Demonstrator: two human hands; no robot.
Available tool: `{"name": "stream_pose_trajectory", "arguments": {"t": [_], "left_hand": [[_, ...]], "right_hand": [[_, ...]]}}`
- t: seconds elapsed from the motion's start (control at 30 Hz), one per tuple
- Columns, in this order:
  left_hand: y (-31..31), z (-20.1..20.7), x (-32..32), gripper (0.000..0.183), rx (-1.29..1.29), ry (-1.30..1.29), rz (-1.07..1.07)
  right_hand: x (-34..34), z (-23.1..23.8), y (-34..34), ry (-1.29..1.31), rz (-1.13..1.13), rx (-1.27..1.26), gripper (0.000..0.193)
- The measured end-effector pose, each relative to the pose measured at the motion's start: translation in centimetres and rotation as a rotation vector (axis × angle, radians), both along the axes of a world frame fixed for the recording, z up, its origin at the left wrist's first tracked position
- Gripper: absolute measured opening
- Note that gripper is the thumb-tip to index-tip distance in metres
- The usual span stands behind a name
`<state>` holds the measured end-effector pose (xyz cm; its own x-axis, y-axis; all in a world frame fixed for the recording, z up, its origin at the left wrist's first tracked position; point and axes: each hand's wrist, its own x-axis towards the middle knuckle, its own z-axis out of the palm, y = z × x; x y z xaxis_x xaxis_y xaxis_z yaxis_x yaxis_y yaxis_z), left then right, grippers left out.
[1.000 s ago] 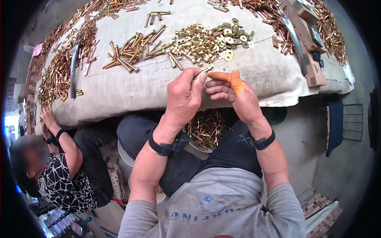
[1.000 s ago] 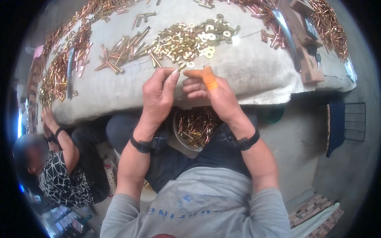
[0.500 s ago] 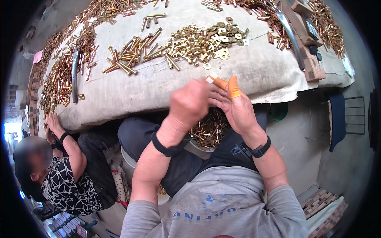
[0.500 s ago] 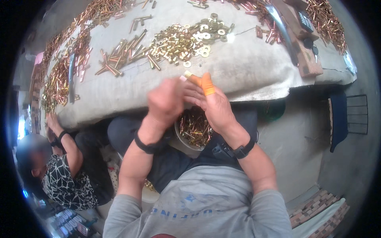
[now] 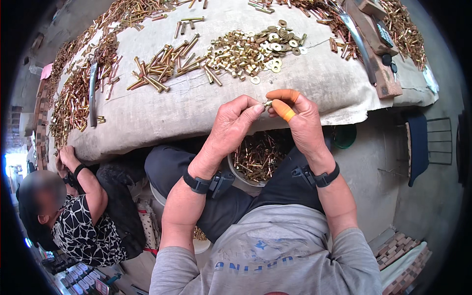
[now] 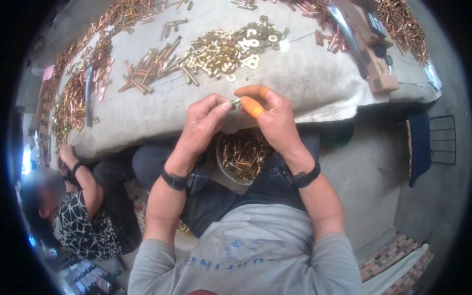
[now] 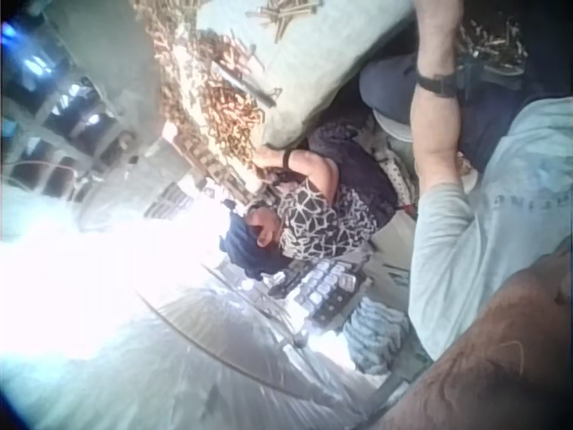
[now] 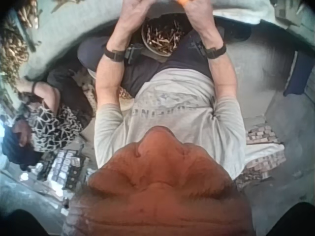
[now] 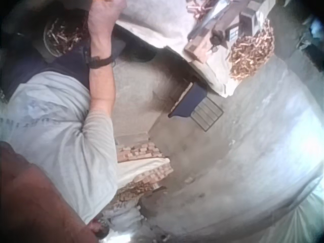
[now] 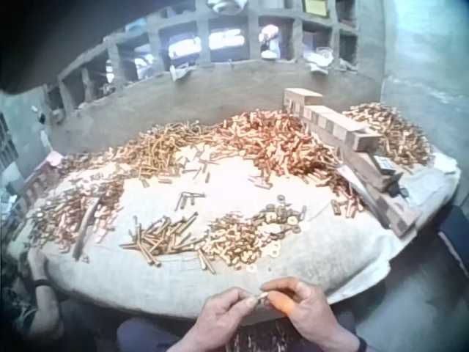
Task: Placing metal washers onto long bolts at a workbench.
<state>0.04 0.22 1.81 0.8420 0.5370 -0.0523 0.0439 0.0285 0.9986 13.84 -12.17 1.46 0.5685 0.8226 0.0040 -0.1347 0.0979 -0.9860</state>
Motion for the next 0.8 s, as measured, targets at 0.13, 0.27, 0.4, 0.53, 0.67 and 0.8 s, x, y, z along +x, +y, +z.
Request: {"name": "stream_pose_trajectory", "arguments": {"t": [0.13,0.27,0.4,0.53,0.67,0.8], "left_hand": [[-0.2,0.1,0.0,0.019,-0.019,-0.001,-0.024],[-0.2,-1.0,0.1,0.019,0.116,-0.066,-0.035],[-0.1,0.1,-0.3,0.019,0.136,-0.029,-0.051],[0.0,-0.3,-0.5,0.021,0.013,0.029,-0.06],[-0.6,-1.3,-0.3,0.017,0.188,-0.054,-0.031],[0.5,0.0,-0.4,0.02,0.09,-0.007,0.056]], "right_hand": [[0.1,-0.1,0.2,0.04,0.027,-0.055,0.016],[0.5,-0.9,0.0,0.078,0.051,-0.084,0.015],[1.1,-0.9,-0.4,-0.122,0.033,-0.211,0.014],[-0.2,-0.2,0.2,-0.134,0.01,0.013,0.015],[0.9,-1.0,-0.2,-0.148,0.106,-0.126,0.016],[1.9,-0.6,-1.4,-0.037,0.508,-0.15,0.021]]}}
